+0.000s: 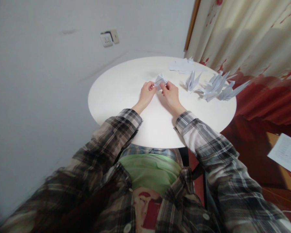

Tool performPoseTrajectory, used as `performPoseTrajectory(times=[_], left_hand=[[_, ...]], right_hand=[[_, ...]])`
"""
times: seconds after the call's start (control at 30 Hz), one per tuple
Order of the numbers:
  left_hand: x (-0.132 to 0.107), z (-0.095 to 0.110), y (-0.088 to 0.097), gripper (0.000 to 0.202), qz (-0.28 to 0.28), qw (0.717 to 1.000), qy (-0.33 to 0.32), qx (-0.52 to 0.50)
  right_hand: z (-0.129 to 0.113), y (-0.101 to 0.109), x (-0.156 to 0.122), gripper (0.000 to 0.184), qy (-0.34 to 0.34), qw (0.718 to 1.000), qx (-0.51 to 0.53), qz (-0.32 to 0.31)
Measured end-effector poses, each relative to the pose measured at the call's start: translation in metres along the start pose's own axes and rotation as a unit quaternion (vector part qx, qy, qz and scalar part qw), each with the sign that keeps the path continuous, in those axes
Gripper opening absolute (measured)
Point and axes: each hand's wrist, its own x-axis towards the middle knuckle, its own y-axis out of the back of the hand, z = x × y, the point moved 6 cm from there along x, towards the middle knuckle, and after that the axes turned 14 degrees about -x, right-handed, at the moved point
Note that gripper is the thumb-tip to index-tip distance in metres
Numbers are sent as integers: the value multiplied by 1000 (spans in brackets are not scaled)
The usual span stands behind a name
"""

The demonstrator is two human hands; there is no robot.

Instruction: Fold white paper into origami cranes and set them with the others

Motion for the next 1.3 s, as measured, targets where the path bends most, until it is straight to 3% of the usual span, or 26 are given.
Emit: performPoseTrajectory(times=[0.3, 0.57, 0.93, 1.3], left_hand=[[5, -7, -4, 11, -11, 999, -17, 27], [5, -9, -1, 12, 9, 999, -10, 43], [4, -7, 4, 17, 39, 998, -28, 32], [12, -18, 3, 15, 44, 995, -86, -30]], right_hand=[[7, -1, 3, 49, 48, 998, -32, 36], [-4, 6, 1, 45, 68, 994, -66, 54], [-1, -1, 2, 48, 51, 996, -77, 6], [2, -13, -1, 32, 51, 996, -36, -64]])
